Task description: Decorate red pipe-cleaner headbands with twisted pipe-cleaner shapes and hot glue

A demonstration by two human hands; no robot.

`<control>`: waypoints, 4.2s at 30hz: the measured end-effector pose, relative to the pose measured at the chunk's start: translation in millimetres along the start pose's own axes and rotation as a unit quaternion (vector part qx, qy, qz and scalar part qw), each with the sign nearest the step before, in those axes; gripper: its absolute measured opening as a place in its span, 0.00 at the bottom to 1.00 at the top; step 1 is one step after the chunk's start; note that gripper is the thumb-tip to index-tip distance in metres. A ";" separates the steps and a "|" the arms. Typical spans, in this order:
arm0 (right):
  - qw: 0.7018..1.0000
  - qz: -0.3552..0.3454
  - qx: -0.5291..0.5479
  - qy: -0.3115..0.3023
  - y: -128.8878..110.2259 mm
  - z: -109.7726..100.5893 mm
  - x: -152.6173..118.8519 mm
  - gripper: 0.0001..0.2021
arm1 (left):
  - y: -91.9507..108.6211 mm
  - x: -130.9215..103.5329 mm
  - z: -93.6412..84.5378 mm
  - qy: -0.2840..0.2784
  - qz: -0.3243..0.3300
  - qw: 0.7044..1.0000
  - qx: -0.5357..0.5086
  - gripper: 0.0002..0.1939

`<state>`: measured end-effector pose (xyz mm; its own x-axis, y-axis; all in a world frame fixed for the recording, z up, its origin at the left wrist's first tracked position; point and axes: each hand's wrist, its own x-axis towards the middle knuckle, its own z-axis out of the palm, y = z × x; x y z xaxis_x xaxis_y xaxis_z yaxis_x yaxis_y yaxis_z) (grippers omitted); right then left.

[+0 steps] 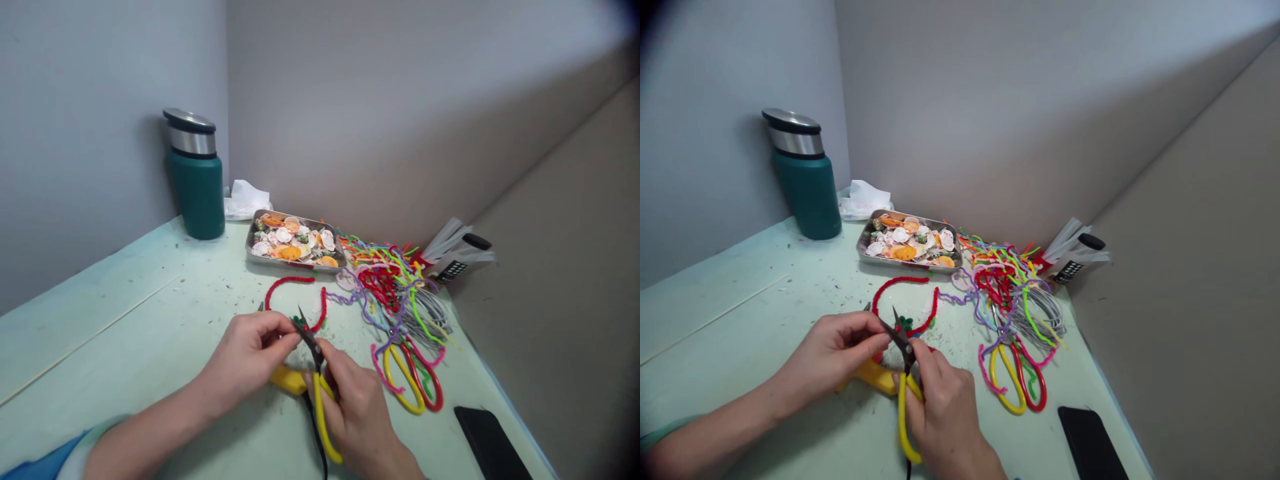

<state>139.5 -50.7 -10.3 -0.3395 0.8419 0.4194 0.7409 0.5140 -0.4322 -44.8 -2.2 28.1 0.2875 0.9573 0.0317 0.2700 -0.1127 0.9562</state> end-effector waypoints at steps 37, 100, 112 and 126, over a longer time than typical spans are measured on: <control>0.754 0.556 -0.339 -0.081 149.9 -156.0 -50.5 0.16 | 11.6 -6.3 4.7 -0.068 -0.070 0.993 -0.064 0.17; 0.901 0.178 0.391 0.059 -8.0 2.2 21.4 0.03 | -3.0 2.6 1.6 -0.172 -0.147 0.955 -0.192 0.14; 0.745 0.218 0.630 0.001 -7.5 0.0 22.4 0.05 | 5.9 2.8 -6.0 -0.148 -0.132 0.960 -0.199 0.09; 0.726 0.229 0.645 0.065 -8.3 -0.7 24.2 0.04 | 5.9 5.2 -6.9 -0.121 -0.157 0.961 -0.192 0.11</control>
<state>125.5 -34.7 4.0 -0.1082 0.9936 0.0326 -0.4286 -0.0170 -0.9033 -48.0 3.9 36.0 0.4644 0.8332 -0.3003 0.0333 0.3224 0.9460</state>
